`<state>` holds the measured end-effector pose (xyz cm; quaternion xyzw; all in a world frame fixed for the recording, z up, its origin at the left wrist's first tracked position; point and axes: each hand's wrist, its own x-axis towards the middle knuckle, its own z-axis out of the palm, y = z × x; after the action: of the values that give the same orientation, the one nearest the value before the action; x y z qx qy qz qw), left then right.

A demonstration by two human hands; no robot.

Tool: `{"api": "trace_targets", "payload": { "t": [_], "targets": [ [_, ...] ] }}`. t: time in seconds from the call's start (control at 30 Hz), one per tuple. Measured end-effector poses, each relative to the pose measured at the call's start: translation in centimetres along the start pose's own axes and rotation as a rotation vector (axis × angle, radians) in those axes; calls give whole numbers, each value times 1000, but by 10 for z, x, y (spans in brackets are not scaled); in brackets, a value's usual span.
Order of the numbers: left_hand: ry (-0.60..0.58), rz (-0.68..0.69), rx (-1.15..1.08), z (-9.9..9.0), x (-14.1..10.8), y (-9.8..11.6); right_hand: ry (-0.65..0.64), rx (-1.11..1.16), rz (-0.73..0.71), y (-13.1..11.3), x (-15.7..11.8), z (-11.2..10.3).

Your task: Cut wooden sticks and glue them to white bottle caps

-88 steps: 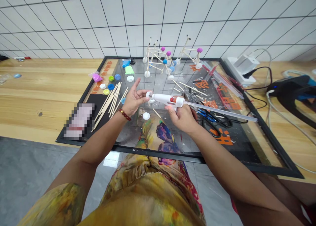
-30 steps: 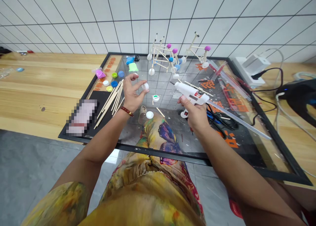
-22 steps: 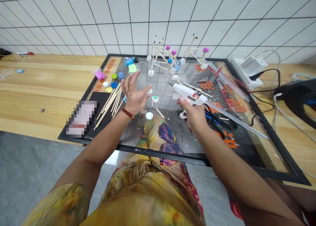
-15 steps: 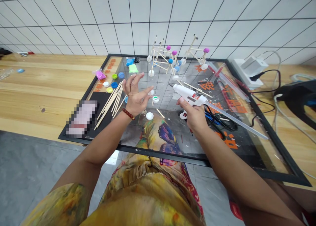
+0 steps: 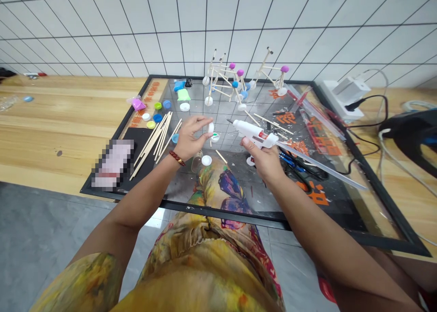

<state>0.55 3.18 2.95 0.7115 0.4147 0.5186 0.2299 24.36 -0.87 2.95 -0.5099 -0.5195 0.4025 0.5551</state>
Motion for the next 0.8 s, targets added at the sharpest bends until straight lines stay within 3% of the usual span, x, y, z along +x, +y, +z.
{"api": "trace_targets", "payload": {
  "t": [0.2,0.3,0.53,0.8],
  "targets": [
    [-74,-173,-547,10,-1,-9,-132,-29,-53,-3,-5,1],
    [-77,-255,-698,10,-1,-10,-156,-55,-72,-3,-6,0],
    [-50,-319,-763,8,0,-11,-194,-127,-119,-4,-10,-2],
    [-109,-254,-704,12,-2,-14,-240,-176,-145,0,-8,-3]
  ]
}}
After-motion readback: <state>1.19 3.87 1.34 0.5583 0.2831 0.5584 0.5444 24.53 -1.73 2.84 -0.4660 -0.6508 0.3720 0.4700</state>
